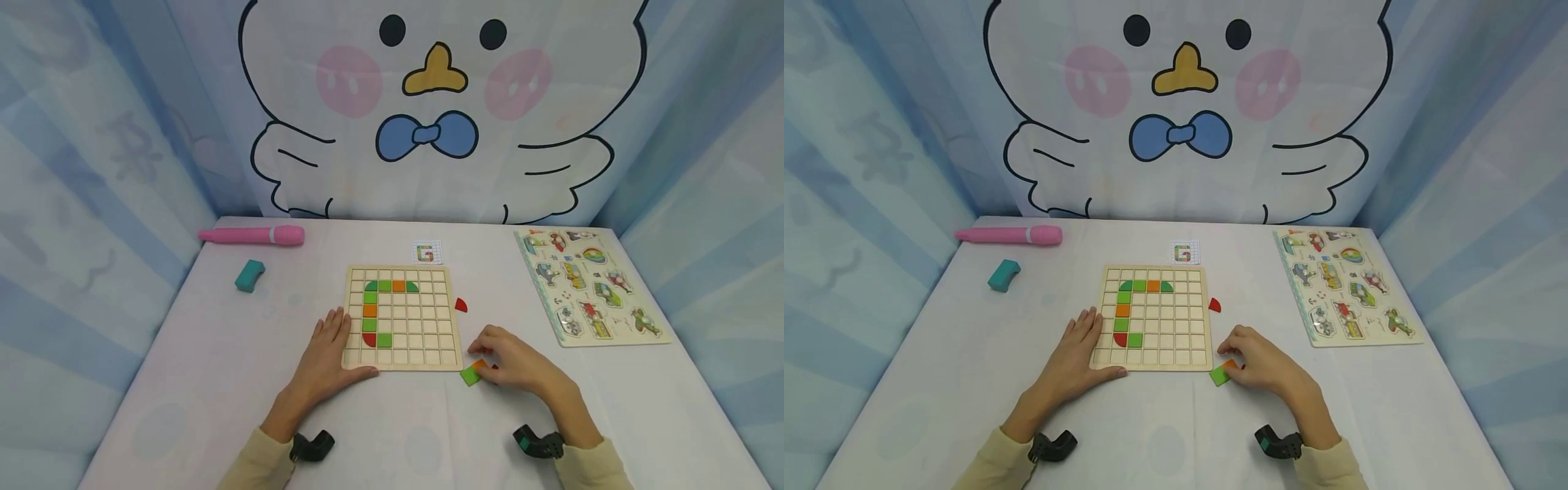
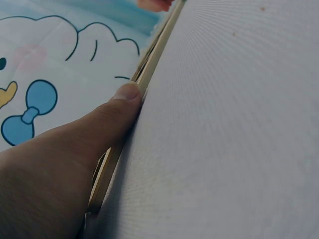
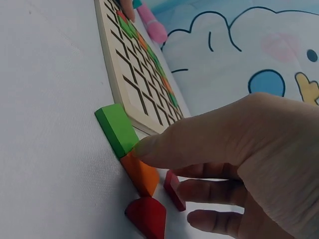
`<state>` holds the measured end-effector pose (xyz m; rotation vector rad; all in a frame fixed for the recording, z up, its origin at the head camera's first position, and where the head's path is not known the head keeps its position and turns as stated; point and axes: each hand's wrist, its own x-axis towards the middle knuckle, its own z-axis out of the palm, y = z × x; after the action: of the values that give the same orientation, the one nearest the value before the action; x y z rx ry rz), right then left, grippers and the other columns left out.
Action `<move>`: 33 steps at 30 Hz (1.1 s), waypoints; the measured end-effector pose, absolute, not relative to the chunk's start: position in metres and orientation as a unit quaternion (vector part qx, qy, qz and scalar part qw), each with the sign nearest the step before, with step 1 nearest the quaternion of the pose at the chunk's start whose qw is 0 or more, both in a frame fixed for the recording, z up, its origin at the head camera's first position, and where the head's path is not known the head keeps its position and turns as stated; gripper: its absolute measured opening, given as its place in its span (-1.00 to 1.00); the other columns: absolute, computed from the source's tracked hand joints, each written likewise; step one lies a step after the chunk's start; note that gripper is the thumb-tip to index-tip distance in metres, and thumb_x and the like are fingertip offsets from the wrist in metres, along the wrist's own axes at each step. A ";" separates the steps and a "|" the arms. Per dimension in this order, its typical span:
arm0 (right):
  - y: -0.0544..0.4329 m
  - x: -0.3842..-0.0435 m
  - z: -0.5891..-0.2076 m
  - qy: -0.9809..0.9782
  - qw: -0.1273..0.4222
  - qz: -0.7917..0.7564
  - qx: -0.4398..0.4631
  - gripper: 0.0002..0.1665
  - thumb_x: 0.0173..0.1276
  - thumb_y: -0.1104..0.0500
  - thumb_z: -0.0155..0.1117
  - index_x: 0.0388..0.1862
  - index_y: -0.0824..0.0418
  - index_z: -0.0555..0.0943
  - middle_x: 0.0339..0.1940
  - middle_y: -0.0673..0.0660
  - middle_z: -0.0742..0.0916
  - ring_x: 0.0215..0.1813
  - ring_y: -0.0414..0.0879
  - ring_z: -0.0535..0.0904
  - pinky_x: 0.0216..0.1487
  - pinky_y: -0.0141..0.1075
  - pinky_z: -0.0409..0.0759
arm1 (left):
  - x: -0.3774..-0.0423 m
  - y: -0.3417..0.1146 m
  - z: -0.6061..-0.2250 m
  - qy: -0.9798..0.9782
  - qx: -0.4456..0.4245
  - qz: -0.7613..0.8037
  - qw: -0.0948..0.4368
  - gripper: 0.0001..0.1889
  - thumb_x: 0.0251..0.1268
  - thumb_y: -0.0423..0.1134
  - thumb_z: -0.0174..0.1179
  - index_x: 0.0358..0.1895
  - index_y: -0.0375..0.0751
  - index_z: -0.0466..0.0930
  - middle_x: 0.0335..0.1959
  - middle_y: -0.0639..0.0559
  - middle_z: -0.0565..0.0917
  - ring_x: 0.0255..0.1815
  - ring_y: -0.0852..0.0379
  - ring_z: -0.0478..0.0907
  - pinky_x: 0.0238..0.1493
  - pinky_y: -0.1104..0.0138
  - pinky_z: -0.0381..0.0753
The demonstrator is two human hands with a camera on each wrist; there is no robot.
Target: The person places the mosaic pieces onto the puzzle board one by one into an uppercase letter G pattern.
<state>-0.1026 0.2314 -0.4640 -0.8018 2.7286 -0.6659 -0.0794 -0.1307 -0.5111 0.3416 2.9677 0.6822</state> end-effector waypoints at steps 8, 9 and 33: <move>0.238 -0.103 -0.467 0.920 0.147 -0.242 -0.269 -0.81 0.23 0.22 0.48 -0.17 0.10 0.75 -0.22 -0.10 0.59 -0.19 -0.25 0.44 -0.17 -0.41 0.53 | -0.080 -0.131 -0.517 0.968 0.112 0.221 0.037 0.26 0.00 0.51 0.26 0.57 -0.36 0.04 0.65 -0.24 0.00 0.68 -0.17 -0.10 0.67 -0.04 -0.08; 0.238 -0.103 -0.466 0.920 0.154 -0.245 -0.265 -0.81 0.22 0.22 0.49 -0.16 0.09 0.75 -0.22 -0.10 0.59 -0.19 -0.25 0.44 -0.18 -0.42 0.53 | -0.080 -0.131 -0.517 0.968 0.112 0.222 0.036 0.26 0.00 0.51 0.26 0.57 -0.36 0.04 0.65 -0.24 0.00 0.68 -0.17 -0.10 0.67 -0.04 -0.08; 0.236 -0.107 -0.455 0.921 0.168 -0.282 -0.210 -0.81 0.28 0.29 0.42 -0.19 0.07 0.65 -0.30 -0.11 0.68 -0.26 -0.20 0.51 -0.22 -0.44 0.58 | -0.080 -0.131 -0.518 0.968 0.111 0.224 0.034 0.25 0.01 0.50 0.27 0.57 -0.35 0.04 0.65 -0.23 0.00 0.69 -0.16 -0.11 0.67 -0.04 -0.09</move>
<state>-0.1074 0.2364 -0.4548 -0.5964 2.6204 -0.8030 -0.0800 -0.1313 -0.5178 0.3427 2.9756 0.6881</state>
